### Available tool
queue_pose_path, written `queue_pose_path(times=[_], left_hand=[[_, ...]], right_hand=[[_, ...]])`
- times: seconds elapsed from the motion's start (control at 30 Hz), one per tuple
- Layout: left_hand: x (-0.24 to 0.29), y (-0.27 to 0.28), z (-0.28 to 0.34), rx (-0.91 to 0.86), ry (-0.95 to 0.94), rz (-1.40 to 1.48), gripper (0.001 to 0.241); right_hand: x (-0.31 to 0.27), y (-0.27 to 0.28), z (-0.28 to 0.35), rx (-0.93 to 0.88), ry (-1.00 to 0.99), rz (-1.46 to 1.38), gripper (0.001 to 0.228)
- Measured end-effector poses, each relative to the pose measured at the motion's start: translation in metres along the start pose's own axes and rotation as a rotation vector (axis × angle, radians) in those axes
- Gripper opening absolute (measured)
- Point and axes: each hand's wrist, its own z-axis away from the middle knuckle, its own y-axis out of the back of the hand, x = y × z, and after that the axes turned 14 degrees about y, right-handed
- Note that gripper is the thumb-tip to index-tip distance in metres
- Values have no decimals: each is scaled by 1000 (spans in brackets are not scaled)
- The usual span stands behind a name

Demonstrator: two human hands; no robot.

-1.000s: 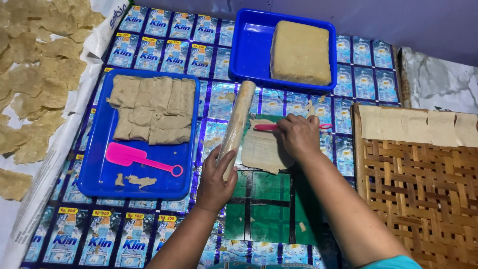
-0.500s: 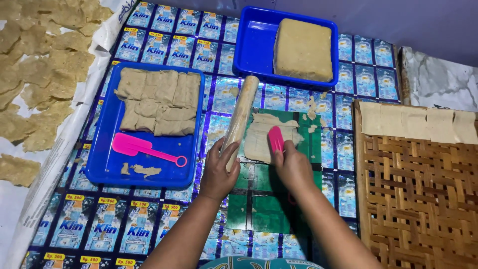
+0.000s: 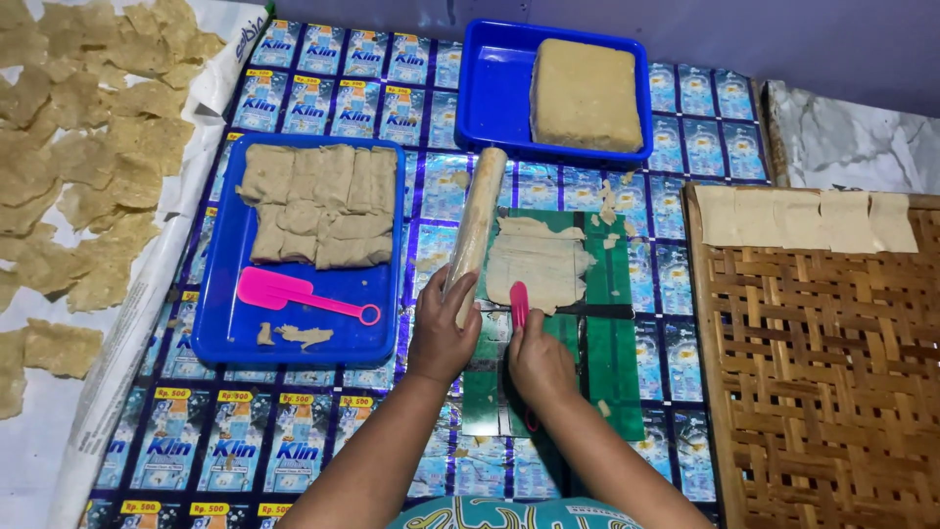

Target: Cutting, shaping, and stacking thin dough sheets for snack preparation.

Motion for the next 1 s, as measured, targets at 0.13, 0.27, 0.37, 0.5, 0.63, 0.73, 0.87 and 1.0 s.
queue_pose_path(times=[0.13, 0.27, 0.37, 0.5, 0.63, 0.73, 0.87, 1.0], left_hand=[[5, 5, -2, -25, 6, 15, 46], [4, 4, -3, -10, 4, 2, 46], [1, 3, 0, -9, -3, -4, 46], [-5, 0, -2, -14, -14, -10, 47], [-5, 0, -1, -18, -6, -25, 48], [-3, 1, -2, -15, -8, -13, 48], [-4, 0, -2, -22, 0, -23, 48], [-4, -1, -2, -35, 15, -35, 47]], right_hand=[[-5, -10, -5, -15, -29, -1, 34], [-11, -13, -14, -37, -55, 15, 35], [-15, -5, -18, -55, -70, 1, 36], [-20, 8, -31, -73, -91, 3, 36], [-17, 8, -46, -49, -90, 4, 35], [-22, 16, -54, -34, -80, -2, 34], [-24, 25, -66, -15, -56, -5, 35], [-20, 28, -89, -6, -54, -23, 38]])
